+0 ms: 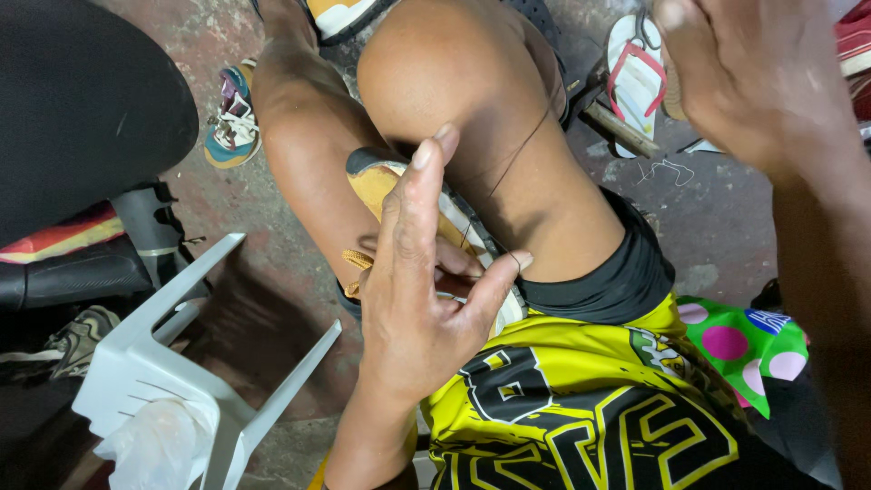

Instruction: The person stitches the sole of a brown sneaker using a needle and thread, pulling the thread tight through the shoe's material while holding it on their lap.

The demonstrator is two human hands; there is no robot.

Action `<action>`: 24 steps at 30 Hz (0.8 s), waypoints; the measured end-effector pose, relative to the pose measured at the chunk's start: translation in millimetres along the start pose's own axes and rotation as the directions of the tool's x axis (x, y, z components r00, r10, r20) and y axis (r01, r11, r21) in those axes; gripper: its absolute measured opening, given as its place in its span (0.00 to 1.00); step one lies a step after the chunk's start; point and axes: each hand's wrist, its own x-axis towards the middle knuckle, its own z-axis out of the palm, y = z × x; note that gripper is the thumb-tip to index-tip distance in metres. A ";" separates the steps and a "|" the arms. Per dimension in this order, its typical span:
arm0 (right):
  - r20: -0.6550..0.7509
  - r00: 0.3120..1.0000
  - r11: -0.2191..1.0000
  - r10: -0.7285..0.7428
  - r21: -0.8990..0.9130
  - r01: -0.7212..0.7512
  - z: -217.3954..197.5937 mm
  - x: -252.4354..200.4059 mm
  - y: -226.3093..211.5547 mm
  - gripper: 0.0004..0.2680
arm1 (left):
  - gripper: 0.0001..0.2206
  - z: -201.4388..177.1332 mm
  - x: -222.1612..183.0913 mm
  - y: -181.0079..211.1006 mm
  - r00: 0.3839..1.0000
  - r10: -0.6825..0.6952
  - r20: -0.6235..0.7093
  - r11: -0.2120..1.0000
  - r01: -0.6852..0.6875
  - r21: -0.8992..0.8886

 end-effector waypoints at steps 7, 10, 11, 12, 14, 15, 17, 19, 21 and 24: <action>0.057 0.998 0.829 -0.017 0.559 -0.017 -3.0 -47.5 -57.9 0.09 | 0.44 1.3 7.5 6.3 0.999 -0.036 0.010 0.999 0.036 0.003; 0.057 0.995 0.738 -0.087 0.674 0.026 7.1 -45.1 -77.0 0.10 | 0.41 3.3 6.2 4.7 0.999 -0.015 0.034 1.000 0.014 0.015; 0.058 0.994 0.678 -0.096 0.734 0.023 9.6 -42.6 -83.5 0.10 | 0.38 2.2 2.3 2.9 1.000 0.025 0.008 0.999 -0.025 0.027; 0.055 0.992 0.613 -0.110 0.790 0.024 10.4 -39.2 -86.7 0.10 | 0.35 1.9 -2.9 -0.8 0.998 0.065 -0.024 0.997 -0.064 0.043; 0.183 0.983 0.255 0.014 0.950 -0.180 5.8 -32.9 -83.3 0.12 | 0.25 -2.6 -27.6 -4.9 0.966 0.145 -0.213 0.989 -0.146 0.012; 0.269 0.962 0.047 0.047 0.962 -0.271 3.6 -29.2 -81.1 0.13 | 0.20 -4.8 -43.5 -8.9 0.929 0.154 -0.336 0.984 -0.175 -0.035; 0.308 0.950 -0.215 0.057 0.933 -0.290 2.3 -16.5 -73.0 0.14 | 0.08 -10.2 -71.6 -30.7 0.764 0.009 -0.645 0.925 -0.252 -0.285; 0.314 0.949 -0.307 0.013 0.905 -0.295 2.6 -13.4 -72.9 0.15 | 0.03 -13.3 -105.8 -56.6 0.647 -0.140 -0.749 0.890 -0.249 -0.382; 0.314 0.948 -0.210 -0.054 0.924 -0.318 4.3 -14.8 -77.9 0.17 | 0.05 -12.2 -142.2 -78.3 0.626 -0.227 -0.746 0.924 -0.103 -0.367; 0.374 0.926 0.057 -0.059 0.927 -0.371 8.5 -12.7 -88.1 0.24 | 0.02 11.5 -179.4 -88.7 0.756 -0.254 -0.603 0.958 0.112 -0.264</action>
